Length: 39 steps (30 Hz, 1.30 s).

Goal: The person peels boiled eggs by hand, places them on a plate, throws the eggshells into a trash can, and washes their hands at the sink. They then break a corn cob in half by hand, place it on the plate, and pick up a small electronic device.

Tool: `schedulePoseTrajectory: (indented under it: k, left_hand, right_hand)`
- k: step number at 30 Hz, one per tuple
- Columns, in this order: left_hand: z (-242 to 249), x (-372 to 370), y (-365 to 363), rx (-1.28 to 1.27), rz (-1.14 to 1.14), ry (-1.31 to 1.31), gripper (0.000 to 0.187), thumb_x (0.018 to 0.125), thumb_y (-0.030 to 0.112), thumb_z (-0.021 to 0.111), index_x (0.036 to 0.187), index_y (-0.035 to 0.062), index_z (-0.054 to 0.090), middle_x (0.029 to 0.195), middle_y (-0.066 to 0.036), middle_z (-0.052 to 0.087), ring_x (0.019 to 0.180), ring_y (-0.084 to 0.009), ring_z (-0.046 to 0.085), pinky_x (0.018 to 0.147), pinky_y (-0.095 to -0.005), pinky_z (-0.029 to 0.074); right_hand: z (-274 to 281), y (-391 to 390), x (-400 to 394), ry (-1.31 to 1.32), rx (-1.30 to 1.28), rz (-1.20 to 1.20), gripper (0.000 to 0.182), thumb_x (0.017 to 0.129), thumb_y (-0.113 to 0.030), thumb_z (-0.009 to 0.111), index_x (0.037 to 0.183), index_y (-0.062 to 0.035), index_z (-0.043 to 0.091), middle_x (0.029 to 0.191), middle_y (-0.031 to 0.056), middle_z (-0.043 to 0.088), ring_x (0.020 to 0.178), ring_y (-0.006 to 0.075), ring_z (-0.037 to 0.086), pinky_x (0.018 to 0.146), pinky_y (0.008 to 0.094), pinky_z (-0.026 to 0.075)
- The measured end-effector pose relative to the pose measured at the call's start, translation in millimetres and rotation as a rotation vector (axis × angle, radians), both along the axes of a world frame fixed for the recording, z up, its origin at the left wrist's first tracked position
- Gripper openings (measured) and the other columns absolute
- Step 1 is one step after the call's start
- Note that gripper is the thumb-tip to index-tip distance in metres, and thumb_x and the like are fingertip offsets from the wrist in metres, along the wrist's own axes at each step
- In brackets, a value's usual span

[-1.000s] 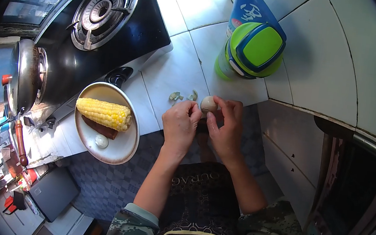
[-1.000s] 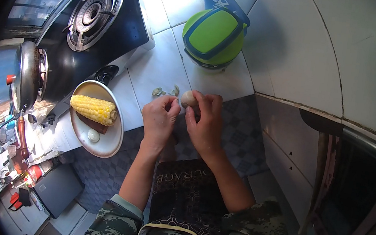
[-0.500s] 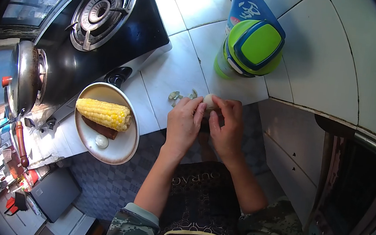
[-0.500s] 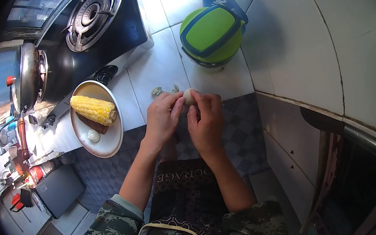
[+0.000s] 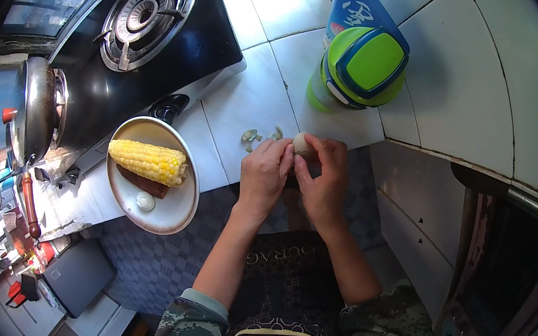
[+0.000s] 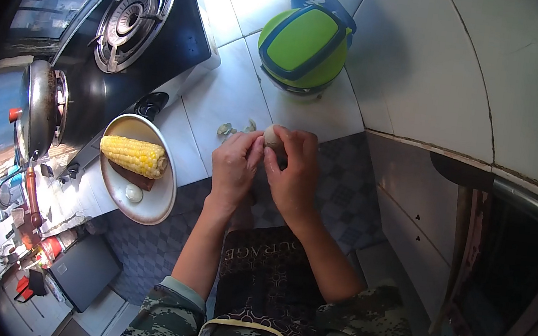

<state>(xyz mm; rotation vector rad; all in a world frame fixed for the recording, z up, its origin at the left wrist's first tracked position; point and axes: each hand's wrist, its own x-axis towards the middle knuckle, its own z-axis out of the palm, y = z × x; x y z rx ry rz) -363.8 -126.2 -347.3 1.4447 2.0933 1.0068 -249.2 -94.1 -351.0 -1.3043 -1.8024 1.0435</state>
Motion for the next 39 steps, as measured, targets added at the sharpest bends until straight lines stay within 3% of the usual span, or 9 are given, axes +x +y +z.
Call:
schedulePoseTrajectory:
  k: [4,6,12,21,27,29,34,37,39]
  left_hand:
    - [-0.6,-3.7,-0.4,-0.008,-0.025,0.037,0.009,0.086,0.010,0.062,0.090,0.0026,0.065,0.075,-0.014,0.061,0.066,-0.0330,0.060,0.059,-0.0416,0.048]
    - [-0.1,-5.4,0.9,-0.057,0.021,0.011,0.010,0.082,0.009,0.066,0.088,0.0014,0.068,0.074,-0.012,0.063,0.063,-0.0263,0.062,0.061,-0.0344,0.049]
    - [-4.5,-4.4,3.5,-0.067,0.121,-0.119,0.009,0.078,0.006,0.066,0.083,-0.0002,0.068,0.072,-0.012,0.064,0.062,-0.0210,0.063,0.061,-0.0313,0.049]
    - [7.8,-3.0,-1.2,0.027,0.163,-0.138,0.006,0.076,0.005,0.067,0.080,0.0003,0.066,0.069,-0.010,0.061,0.058,-0.0229,0.059,0.056,-0.0318,0.047]
    - [23.7,-15.4,0.8,0.023,0.337,-0.162,0.007,0.078,0.006,0.069,0.079,-0.0003,0.066,0.069,-0.010,0.062,0.060,-0.0225,0.060,0.058,-0.0314,0.048]
    - [19.5,-22.6,-2.0,-0.055,0.283,-0.104,0.007,0.078,0.006,0.069,0.080,-0.0001,0.067,0.072,-0.011,0.062,0.062,-0.0221,0.061,0.060,-0.0312,0.048]
    - [17.3,-25.2,-4.1,-0.075,0.165,-0.015,0.011,0.082,0.006,0.067,0.091,0.0006,0.069,0.082,-0.014,0.064,0.070,-0.0241,0.063,0.065,-0.0321,0.048]
    - [26.8,-17.1,-4.4,-0.014,0.159,-0.268,0.020,0.090,0.009,0.061,0.106,0.0000,0.067,0.090,-0.014,0.066,0.077,-0.0216,0.064,0.069,-0.0304,0.049]
    - [31.2,-11.0,-9.9,0.012,0.085,-0.726,0.029,0.095,0.014,0.057,0.119,-0.0022,0.061,0.097,-0.014,0.067,0.085,-0.0166,0.063,0.076,-0.0282,0.050]
  right_hand:
    - [1.5,1.5,-0.7,0.011,-0.007,-0.003,0.047,0.072,0.001,0.072,0.116,-0.0078,0.059,0.102,0.0113,0.054,0.090,0.0270,0.059,0.075,0.0354,0.050]
    - [2.1,2.8,-0.9,-0.005,0.006,0.004,0.048,0.072,0.002,0.071,0.116,-0.0074,0.059,0.101,0.0115,0.055,0.091,0.0276,0.059,0.075,0.0357,0.050]
    - [6.0,4.4,0.6,-0.013,-0.016,-0.001,0.052,0.069,0.002,0.072,0.118,-0.0050,0.057,0.101,0.0123,0.056,0.092,0.0291,0.059,0.078,0.0374,0.049]
    - [-1.1,7.9,0.8,-0.046,0.053,0.026,0.055,0.068,0.002,0.074,0.120,-0.0044,0.055,0.102,0.0123,0.056,0.090,0.0275,0.059,0.075,0.0356,0.049]
    - [7.5,2.3,4.9,0.366,-0.255,-0.007,0.053,0.075,0.005,0.071,0.124,-0.0024,0.053,0.107,0.0063,0.055,0.094,0.0149,0.059,0.078,0.0268,0.052]
    - [10.4,1.4,8.7,0.755,-0.614,-0.025,0.053,0.078,0.006,0.070,0.126,-0.0011,0.051,0.113,0.0065,0.052,0.096,0.0139,0.058,0.083,0.0266,0.053]
    - [14.0,0.1,4.7,0.709,-0.504,0.017,0.053,0.078,0.006,0.070,0.126,-0.0014,0.050,0.116,0.0074,0.051,0.101,0.0148,0.057,0.084,0.0275,0.053]
    - [18.0,-0.1,-3.2,0.555,-0.317,0.031,0.054,0.075,0.005,0.073,0.124,-0.0029,0.051,0.115,0.0072,0.051,0.102,0.0158,0.056,0.082,0.0282,0.053]
    - [21.2,2.0,-6.9,0.448,-0.182,0.052,0.055,0.074,0.004,0.074,0.124,-0.0039,0.052,0.114,0.0073,0.052,0.102,0.0164,0.056,0.081,0.0284,0.053]
